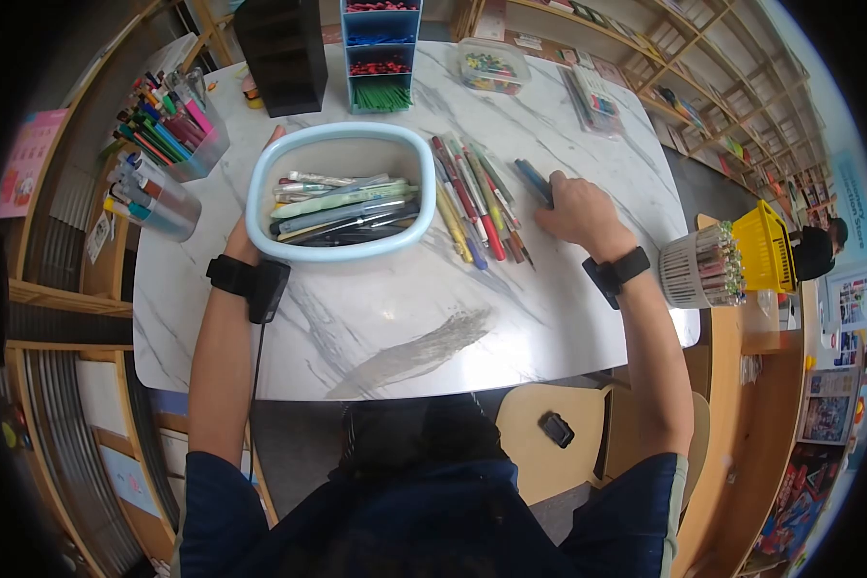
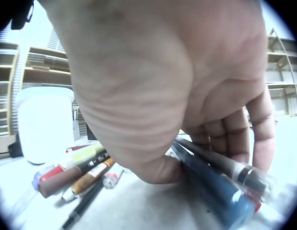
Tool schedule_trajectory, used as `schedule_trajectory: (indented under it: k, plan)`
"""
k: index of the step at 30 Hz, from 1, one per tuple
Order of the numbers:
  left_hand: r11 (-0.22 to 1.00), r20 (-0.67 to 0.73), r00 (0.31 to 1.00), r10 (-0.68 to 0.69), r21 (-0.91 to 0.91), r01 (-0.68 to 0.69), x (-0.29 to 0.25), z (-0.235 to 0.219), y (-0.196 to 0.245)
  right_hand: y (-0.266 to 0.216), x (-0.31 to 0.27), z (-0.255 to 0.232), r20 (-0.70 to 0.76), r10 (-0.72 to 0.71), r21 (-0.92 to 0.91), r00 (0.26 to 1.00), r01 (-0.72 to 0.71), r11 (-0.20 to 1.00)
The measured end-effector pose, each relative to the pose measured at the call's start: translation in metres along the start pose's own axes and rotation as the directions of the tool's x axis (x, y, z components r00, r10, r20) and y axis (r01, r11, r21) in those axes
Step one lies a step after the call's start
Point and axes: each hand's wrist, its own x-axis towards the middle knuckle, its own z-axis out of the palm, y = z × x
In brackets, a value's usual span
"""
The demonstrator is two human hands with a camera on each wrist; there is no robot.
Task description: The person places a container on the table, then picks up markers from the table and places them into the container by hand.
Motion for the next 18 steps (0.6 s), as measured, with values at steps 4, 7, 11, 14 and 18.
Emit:
schedule_trajectory:
  k: [4,7,11,14,18]
  plan:
    - [1.000,-0.034,0.999,0.023,0.021,-0.022,-0.007,0.003,0.003,0.007,0.001,0.016,-0.101,-0.057,0.021,0.993,0.059,0.998]
    - [0.999,-0.055,0.998,0.038,0.038,-0.035,-0.009,0.006,0.005,0.012,0.002,0.022,-0.137,-0.072,0.072,0.988,0.083,0.994]
    - [0.997,-0.082,0.995,0.059,0.059,-0.054,-0.015,0.007,0.008,0.014,0.000,0.019,-0.158,-0.098,0.097,0.983,0.114,0.989]
    - [0.995,-0.099,0.992,0.075,0.074,-0.068,-0.017,0.013,0.009,0.014,-0.001,0.014,-0.212,-0.152,0.132,0.965,0.183,0.974]
    - [0.992,-0.120,0.988,0.095,0.095,-0.084,-0.024,0.017,0.011,0.018,0.006,0.015,-0.146,-0.115,0.108,0.983,0.131,0.985]
